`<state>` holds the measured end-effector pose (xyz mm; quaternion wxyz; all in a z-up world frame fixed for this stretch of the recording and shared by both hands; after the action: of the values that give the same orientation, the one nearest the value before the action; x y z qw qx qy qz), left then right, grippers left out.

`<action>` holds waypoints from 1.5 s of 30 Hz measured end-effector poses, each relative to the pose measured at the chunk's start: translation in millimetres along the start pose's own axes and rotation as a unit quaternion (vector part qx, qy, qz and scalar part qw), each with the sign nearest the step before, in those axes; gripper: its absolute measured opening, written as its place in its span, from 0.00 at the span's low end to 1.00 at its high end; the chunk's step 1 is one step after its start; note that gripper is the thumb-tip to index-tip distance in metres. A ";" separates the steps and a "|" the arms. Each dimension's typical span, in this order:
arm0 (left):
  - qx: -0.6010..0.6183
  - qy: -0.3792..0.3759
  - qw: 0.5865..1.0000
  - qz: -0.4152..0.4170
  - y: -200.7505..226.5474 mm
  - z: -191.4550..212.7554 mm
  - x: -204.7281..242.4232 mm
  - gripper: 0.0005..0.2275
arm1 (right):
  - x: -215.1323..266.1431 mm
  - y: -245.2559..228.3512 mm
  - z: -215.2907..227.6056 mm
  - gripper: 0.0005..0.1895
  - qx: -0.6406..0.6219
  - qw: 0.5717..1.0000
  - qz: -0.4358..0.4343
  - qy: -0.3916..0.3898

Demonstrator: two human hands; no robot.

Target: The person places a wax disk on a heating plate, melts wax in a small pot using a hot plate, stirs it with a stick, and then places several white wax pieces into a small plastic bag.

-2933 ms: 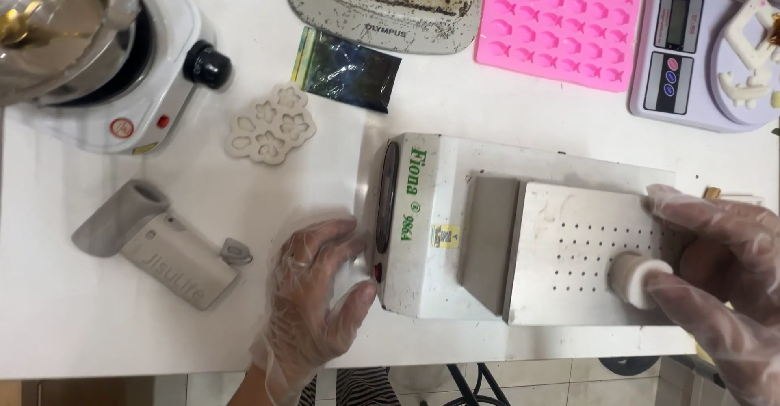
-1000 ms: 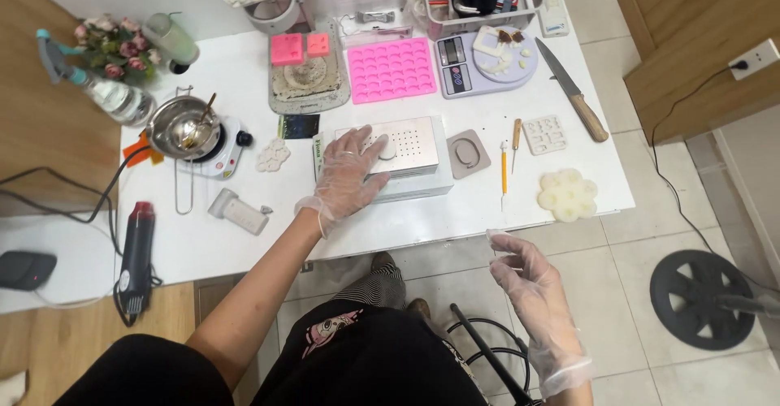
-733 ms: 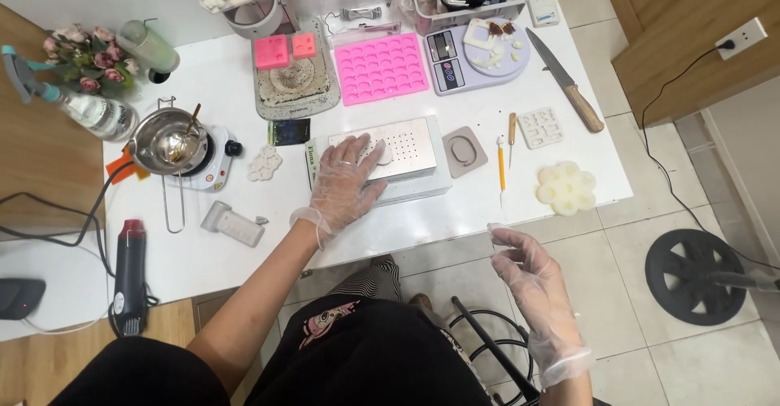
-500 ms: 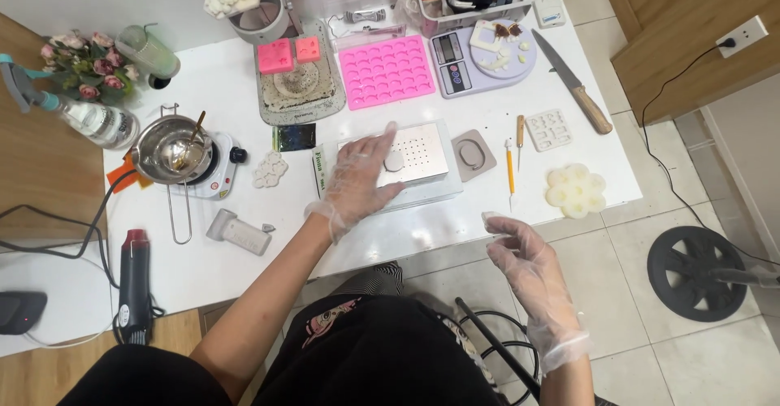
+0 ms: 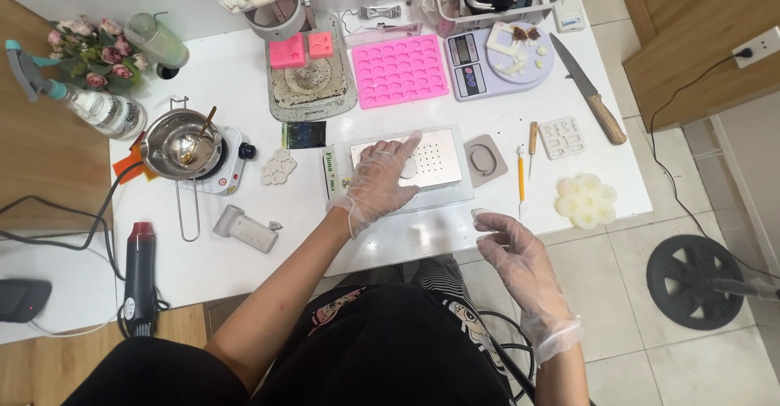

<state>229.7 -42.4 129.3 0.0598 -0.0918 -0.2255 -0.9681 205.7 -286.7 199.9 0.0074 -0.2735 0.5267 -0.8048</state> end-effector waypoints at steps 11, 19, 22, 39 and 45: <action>-0.010 0.041 0.998 0.039 8.7 -0.2 18.8 0.34 | -52.7 -21.0 -1.7 0.22 0.052 0.993 0.013 -0.102; 0.043 0.047 0.992 0.109 6.8 1.3 25.7 0.31 | -97.3 -35.0 -8.2 0.22 0.095 0.978 0.026 -0.184; 0.058 0.055 0.988 0.129 4.8 8.0 27.7 0.30 | -107.5 -36.9 -8.3 0.21 0.096 0.974 0.030 -0.201; 0.079 0.275 0.936 0.203 -95.8 160.9 144.8 0.34 | -139.3 -71.8 -15.4 0.25 0.091 0.965 -0.053 -0.241; 0.077 0.272 0.912 0.297 -168.0 218.1 192.0 0.31 | -151.0 -76.6 -55.3 0.23 0.145 0.966 -0.064 -0.204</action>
<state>48.8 190.6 289.3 0.4101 0.1177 -0.2363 -0.8730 330.5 -160.7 183.5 0.1026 -0.4608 0.3732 -0.7987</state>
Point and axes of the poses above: each hand's wrist, its own x-axis away from the middle knuckle, its own z-axis out of the back of the hand, y = z × x, the point moved 8 cm from there along -x, towards the middle knuckle, and after that the axes turned 1 degree about y, right-handed, at the moved point
